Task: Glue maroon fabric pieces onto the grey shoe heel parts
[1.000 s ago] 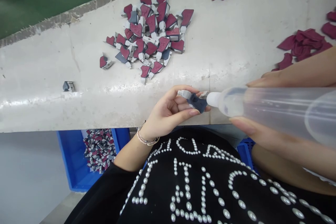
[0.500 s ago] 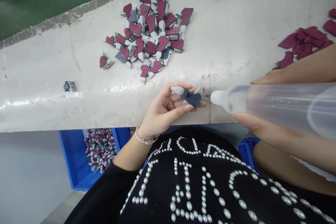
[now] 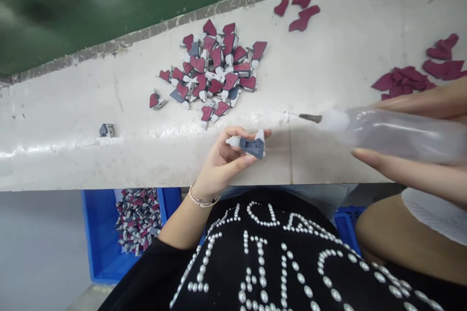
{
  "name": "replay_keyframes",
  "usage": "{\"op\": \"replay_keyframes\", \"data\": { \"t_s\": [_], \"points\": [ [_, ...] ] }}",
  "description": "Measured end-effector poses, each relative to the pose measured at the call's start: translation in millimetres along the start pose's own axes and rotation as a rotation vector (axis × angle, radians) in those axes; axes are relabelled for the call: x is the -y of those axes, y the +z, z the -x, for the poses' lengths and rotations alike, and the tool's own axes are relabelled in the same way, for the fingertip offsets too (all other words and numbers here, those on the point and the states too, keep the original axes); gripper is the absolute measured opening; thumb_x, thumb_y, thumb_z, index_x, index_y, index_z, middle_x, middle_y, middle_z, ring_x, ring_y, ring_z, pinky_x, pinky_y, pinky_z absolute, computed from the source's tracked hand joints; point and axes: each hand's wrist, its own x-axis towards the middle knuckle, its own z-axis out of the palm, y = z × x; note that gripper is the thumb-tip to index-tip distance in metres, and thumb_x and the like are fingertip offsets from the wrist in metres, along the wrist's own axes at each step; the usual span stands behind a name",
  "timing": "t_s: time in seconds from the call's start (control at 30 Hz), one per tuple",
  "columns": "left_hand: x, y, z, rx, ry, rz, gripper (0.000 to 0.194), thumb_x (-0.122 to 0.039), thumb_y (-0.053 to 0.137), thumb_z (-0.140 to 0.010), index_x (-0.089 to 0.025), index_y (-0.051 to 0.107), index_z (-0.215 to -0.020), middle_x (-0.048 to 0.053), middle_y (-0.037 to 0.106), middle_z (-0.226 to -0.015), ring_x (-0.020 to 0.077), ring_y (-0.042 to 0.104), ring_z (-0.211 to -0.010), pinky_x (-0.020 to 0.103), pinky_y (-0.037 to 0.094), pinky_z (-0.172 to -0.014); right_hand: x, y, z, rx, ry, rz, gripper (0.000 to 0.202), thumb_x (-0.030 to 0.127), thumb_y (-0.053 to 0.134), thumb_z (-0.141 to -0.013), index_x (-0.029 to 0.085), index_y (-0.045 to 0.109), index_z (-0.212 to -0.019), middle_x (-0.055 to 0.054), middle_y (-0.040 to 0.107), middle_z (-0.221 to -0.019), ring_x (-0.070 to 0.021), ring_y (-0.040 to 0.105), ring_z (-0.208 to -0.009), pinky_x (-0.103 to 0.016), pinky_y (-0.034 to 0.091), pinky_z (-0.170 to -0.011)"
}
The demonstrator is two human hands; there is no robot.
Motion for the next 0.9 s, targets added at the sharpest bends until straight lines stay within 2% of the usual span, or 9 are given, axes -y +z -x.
{"op": "replay_keyframes", "data": {
  "t_s": [0.1,0.17,0.27,0.37,0.47,0.63,0.7,0.77,0.9],
  "points": [
    [-3,-3.5,1,-0.029,-0.027,0.021,0.028,-0.021,0.078,-0.089,-0.026,0.059,-0.110,0.004,0.075,-0.128,0.0120,0.077,-0.101,0.021,0.060,-0.092,2,26,-24,0.006,-0.145,-0.015,0.047,0.040,0.088,-0.077,0.027,0.067,-0.117,-0.004,0.072,-0.111,-0.0245,0.069,-0.104,-0.043,0.060,-0.089],
    [-4,-4.7,2,-0.050,-0.041,0.031,0.028,-0.021,0.079,-0.088,-0.026,0.059,-0.107,0.003,0.076,-0.128,0.0098,0.077,-0.096,0.019,0.059,-0.092,-3,50,-39,0.077,-0.154,0.002,0.040,0.037,0.080,-0.085,0.024,0.067,-0.121,-0.006,0.070,-0.123,-0.0262,0.066,-0.115,-0.045,0.054,-0.101],
    [-7,-3.9,4,-0.109,-0.103,-0.023,0.029,-0.022,0.081,-0.085,-0.024,0.059,-0.103,0.005,0.076,-0.127,0.0120,0.077,-0.103,0.018,0.058,-0.092,-14,85,-55,0.192,-0.155,0.020,0.033,0.028,0.075,-0.089,0.018,0.065,-0.119,-0.006,0.071,-0.117,-0.0222,0.069,-0.107,-0.039,0.056,-0.097],
    [-9,-0.2,4,-0.203,-0.142,-0.116,0.032,-0.024,0.086,-0.080,-0.022,0.059,-0.097,0.009,0.078,-0.123,0.0196,0.074,-0.115,0.022,0.059,-0.092,-26,98,-64,0.289,-0.145,0.077,0.035,0.032,0.074,-0.093,0.014,0.064,-0.121,-0.008,0.070,-0.119,-0.0203,0.069,-0.106,-0.039,0.059,-0.096],
    [-13,5.8,4,-0.275,-0.169,-0.176,0.035,-0.029,0.089,-0.075,-0.021,0.059,-0.091,0.010,0.079,-0.120,0.0227,0.074,-0.119,0.024,0.059,-0.091,-37,71,-66,0.267,-0.090,0.175,0.040,0.041,0.066,-0.100,0.017,0.062,-0.132,-0.011,0.065,-0.128,-0.0209,0.066,-0.111,-0.042,0.058,-0.098],
    [-19,13.5,6,-0.257,-0.210,-0.294,0.037,-0.039,0.088,-0.074,-0.022,0.057,-0.088,0.011,0.079,-0.122,0.0283,0.068,-0.129,0.032,0.060,-0.095,-75,-27,-68,-0.072,0.212,0.439,0.034,0.039,0.062,-0.102,0.016,0.063,-0.127,-0.010,0.065,-0.122,-0.0206,0.065,-0.107,-0.043,0.057,-0.097],
    [-19,15.2,5,-0.240,-0.208,-0.332,0.037,-0.041,0.087,-0.075,-0.023,0.057,-0.089,0.011,0.079,-0.123,0.0295,0.067,-0.131,0.037,0.058,-0.101,-93,-53,-72,-0.103,0.307,0.521,0.030,0.039,0.065,-0.101,0.015,0.065,-0.120,-0.009,0.065,-0.120,-0.0202,0.064,-0.107,-0.043,0.056,-0.097],
    [-20,17.4,4,-0.229,-0.198,-0.351,0.037,-0.043,0.086,-0.075,-0.023,0.057,-0.088,0.011,0.079,-0.121,0.0299,0.068,-0.130,0.041,0.055,-0.107,-104,-62,-74,-0.057,0.358,0.559,0.028,0.039,0.065,-0.100,0.015,0.067,-0.114,-0.008,0.066,-0.115,-0.0188,0.065,-0.103,-0.041,0.057,-0.095],
    [-21,23.4,3,-0.231,-0.185,-0.355,0.040,-0.045,0.087,-0.074,-0.023,0.056,-0.088,0.012,0.079,-0.119,0.0303,0.068,-0.129,0.041,0.057,-0.105,-103,-53,-75,0.050,0.394,0.576,0.028,0.040,0.063,-0.102,0.015,0.067,-0.113,-0.006,0.068,-0.108,-0.0167,0.066,-0.096,-0.038,0.058,-0.091]
  ]
}}
